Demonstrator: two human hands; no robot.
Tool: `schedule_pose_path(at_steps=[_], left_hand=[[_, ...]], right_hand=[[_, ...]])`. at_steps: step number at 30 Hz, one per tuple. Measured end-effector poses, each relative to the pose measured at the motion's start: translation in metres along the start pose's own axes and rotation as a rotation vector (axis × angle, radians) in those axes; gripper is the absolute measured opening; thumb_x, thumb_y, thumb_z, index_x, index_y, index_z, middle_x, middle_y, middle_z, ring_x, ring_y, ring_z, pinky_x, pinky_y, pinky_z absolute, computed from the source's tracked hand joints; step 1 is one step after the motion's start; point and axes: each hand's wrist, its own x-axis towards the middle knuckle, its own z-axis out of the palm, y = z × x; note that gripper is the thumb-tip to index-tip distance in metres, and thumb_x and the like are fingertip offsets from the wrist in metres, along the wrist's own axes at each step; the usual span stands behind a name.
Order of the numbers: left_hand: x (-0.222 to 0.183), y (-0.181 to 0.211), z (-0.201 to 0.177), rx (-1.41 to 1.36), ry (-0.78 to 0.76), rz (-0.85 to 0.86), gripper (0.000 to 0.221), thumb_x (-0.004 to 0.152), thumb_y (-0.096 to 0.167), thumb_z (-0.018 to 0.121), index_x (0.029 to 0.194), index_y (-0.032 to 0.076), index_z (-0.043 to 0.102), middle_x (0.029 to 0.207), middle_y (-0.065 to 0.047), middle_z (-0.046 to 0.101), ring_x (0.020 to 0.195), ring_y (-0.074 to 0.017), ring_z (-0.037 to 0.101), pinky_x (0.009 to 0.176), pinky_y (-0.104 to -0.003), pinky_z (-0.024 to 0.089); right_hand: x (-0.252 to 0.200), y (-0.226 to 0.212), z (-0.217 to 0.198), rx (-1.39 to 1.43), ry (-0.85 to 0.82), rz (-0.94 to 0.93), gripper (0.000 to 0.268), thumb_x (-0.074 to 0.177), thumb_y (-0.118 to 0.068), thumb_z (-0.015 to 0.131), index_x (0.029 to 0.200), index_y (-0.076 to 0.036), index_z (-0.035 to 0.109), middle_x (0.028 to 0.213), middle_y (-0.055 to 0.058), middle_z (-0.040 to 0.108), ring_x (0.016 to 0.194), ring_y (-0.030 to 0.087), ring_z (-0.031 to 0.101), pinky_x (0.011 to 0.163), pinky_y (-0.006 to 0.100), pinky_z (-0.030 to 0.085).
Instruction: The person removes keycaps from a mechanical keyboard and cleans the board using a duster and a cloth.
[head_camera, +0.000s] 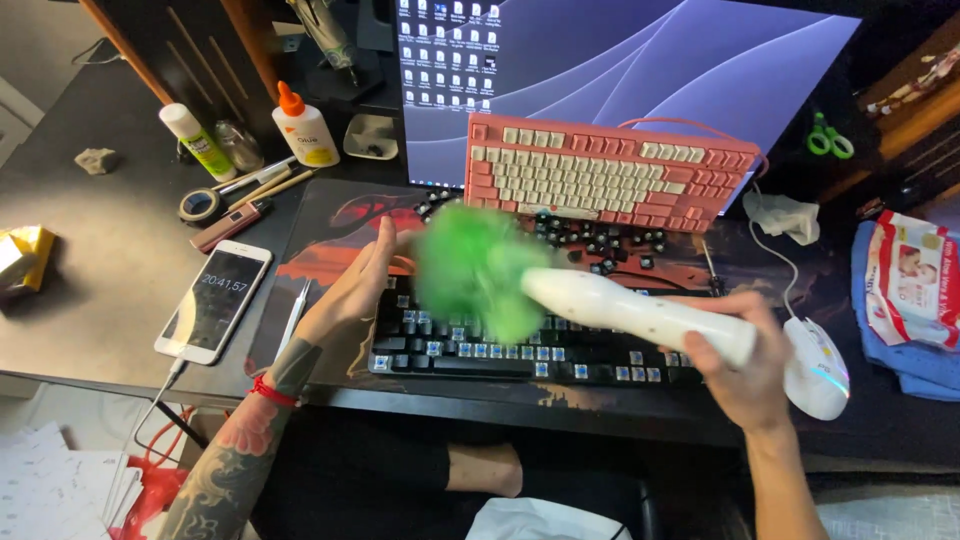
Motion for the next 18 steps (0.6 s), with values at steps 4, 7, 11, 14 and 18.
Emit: schedule_pose_path(at_steps=[4, 7, 11, 14, 18], left_hand=[[0.005, -0.025, -0.007, -0.072, 0.079, -0.004, 0.102, 0.122, 0.074, 0.005, 0.160, 0.015, 0.079, 0.150, -0.015, 0.086, 0.130, -0.0351, 0.078, 0.120, -0.052, 0.057], [0.001, -0.021, -0.009, -0.111, 0.137, 0.026, 0.109, 0.122, 0.075, 0.002, 0.158, 0.008, 0.080, 0.146, -0.021, 0.087, 0.129, -0.0425, 0.077, 0.115, -0.054, 0.058], [-0.001, -0.007, -0.015, -0.070, 0.187, -0.087, 0.105, 0.121, 0.073, -0.001, 0.155, 0.018, 0.082, 0.149, -0.016, 0.087, 0.135, -0.0418, 0.080, 0.112, -0.056, 0.062], [0.000, -0.010, -0.017, -0.095, 0.226, -0.135, 0.106, 0.119, 0.076, 0.000, 0.153, 0.020, 0.084, 0.149, -0.010, 0.088, 0.134, -0.0382, 0.080, 0.107, -0.056, 0.064], [-0.018, 0.021, -0.011, -0.101, 0.229, -0.090, 0.102, 0.124, 0.066, 0.004, 0.146, 0.011, 0.087, 0.142, -0.023, 0.089, 0.137, -0.0467, 0.081, 0.118, -0.059, 0.062]], right_hand=[[0.010, 0.018, 0.019, -0.033, -0.003, -0.047, 0.052, 0.090, -0.045, 0.093, 0.116, 0.000, 0.090, 0.102, 0.021, 0.090, 0.105, 0.024, 0.085, 0.087, 0.041, 0.068], [0.017, 0.023, 0.030, -0.045, -0.016, -0.071, 0.051, 0.093, -0.046, 0.094, 0.120, -0.003, 0.092, 0.102, 0.020, 0.088, 0.107, 0.023, 0.082, 0.091, 0.039, 0.065], [0.027, -0.013, 0.059, 0.032, -0.099, -0.154, 0.044, 0.094, -0.036, 0.096, 0.119, 0.001, 0.090, 0.093, 0.019, 0.090, 0.086, 0.015, 0.081, 0.065, 0.028, 0.059], [0.034, -0.023, 0.068, 0.076, -0.155, -0.168, 0.042, 0.093, -0.035, 0.096, 0.116, 0.000, 0.091, 0.088, 0.019, 0.090, 0.079, 0.013, 0.080, 0.062, 0.025, 0.058], [0.041, -0.042, 0.093, 0.055, -0.125, -0.280, 0.041, 0.100, -0.032, 0.095, 0.122, 0.001, 0.087, 0.100, 0.019, 0.093, 0.081, 0.011, 0.082, 0.059, 0.023, 0.052]])
